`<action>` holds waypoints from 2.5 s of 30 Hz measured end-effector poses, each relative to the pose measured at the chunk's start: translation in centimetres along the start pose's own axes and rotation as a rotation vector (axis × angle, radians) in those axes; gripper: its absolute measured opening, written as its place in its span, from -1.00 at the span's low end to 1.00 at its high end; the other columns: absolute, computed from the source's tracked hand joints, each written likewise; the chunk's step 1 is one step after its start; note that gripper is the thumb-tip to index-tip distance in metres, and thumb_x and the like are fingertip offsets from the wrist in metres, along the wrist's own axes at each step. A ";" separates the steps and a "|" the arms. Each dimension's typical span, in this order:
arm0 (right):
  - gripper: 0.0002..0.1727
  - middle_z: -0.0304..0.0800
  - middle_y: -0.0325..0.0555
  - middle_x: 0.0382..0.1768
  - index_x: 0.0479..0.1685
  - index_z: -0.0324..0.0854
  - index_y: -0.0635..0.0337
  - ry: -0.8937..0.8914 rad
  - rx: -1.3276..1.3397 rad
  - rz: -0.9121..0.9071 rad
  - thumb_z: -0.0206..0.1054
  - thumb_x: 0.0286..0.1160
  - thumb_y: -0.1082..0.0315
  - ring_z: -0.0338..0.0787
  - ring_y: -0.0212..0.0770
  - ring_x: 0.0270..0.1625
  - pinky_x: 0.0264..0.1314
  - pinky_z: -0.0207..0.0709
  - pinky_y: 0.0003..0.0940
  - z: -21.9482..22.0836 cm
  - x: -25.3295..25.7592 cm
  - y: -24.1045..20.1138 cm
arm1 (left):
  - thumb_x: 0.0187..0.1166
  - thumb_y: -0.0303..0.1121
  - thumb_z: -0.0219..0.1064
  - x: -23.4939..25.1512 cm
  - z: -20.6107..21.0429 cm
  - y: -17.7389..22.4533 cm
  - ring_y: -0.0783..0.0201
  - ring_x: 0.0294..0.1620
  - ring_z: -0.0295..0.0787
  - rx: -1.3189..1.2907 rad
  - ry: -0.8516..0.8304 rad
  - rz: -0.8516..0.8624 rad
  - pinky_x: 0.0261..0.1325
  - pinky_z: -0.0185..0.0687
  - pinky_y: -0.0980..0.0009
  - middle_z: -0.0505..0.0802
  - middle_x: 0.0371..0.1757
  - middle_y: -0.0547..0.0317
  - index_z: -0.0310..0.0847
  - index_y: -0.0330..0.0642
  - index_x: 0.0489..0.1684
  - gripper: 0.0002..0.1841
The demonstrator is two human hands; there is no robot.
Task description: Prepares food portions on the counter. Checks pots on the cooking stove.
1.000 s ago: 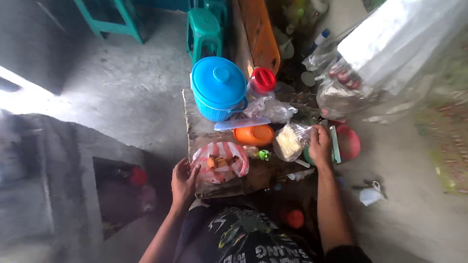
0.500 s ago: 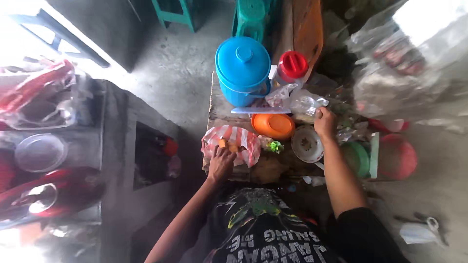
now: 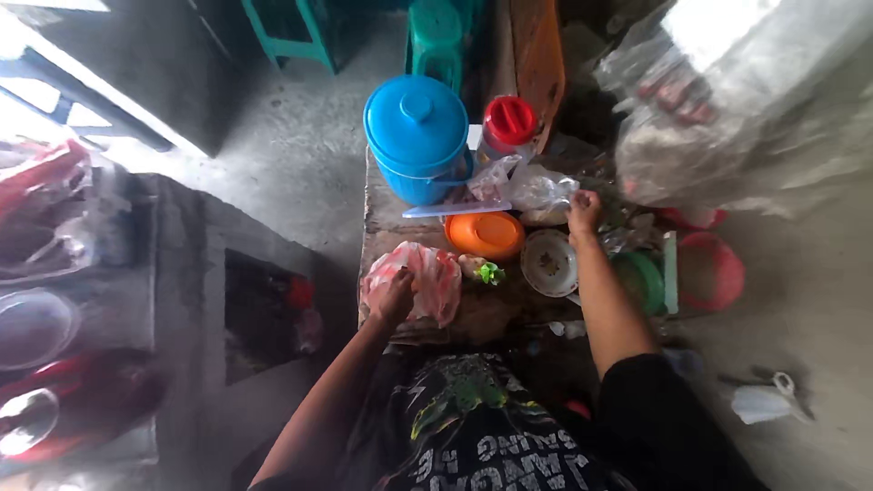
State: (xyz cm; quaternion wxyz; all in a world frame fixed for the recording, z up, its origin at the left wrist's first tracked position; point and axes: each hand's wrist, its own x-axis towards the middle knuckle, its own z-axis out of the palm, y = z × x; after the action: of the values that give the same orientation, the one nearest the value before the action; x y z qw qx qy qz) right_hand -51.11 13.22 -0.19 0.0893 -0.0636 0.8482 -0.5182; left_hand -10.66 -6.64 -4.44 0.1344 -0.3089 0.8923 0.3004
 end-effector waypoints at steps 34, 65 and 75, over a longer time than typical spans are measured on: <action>-0.50 0.76 0.03 0.32 0.58 0.49 0.20 -0.820 0.050 0.189 0.28 0.72 0.22 0.87 -0.18 0.14 0.21 0.79 -0.20 -3.2 -27.6 8.9 | 0.63 -0.13 0.39 -3.9 8.1 12.5 0.18 -0.04 0.90 -0.485 -0.292 0.112 0.15 0.81 0.13 0.89 0.07 0.04 0.48 -0.18 0.50 -0.47; -0.64 0.76 0.10 0.32 0.22 0.76 0.05 -0.248 -0.890 0.026 0.27 0.68 0.07 0.53 0.26 0.56 0.57 0.25 0.44 -3.4 -6.1 10.6 | 0.73 -0.21 0.32 -10.5 6.6 3.0 0.29 -0.18 0.92 -0.864 0.143 -0.286 -0.07 0.88 0.29 0.91 0.05 0.09 0.61 -0.21 0.35 -0.64; -0.59 0.78 0.27 0.16 0.28 0.62 0.18 0.037 -0.640 -0.038 -0.02 0.83 0.15 0.78 0.30 0.23 0.18 0.61 0.37 -6.1 -2.4 1.2 | 0.75 -0.22 0.28 -12.4 6.3 1.1 0.25 -0.10 0.93 -0.942 0.229 -0.398 -0.02 0.89 0.24 0.91 0.06 0.02 0.59 -0.25 0.37 -0.63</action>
State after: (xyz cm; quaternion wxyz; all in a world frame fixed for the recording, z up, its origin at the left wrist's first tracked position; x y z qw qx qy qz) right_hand -50.12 19.52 1.71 0.0395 -0.0946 0.9683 -0.2278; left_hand -1.41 3.78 -3.60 -0.0628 -0.5304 0.5935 0.6020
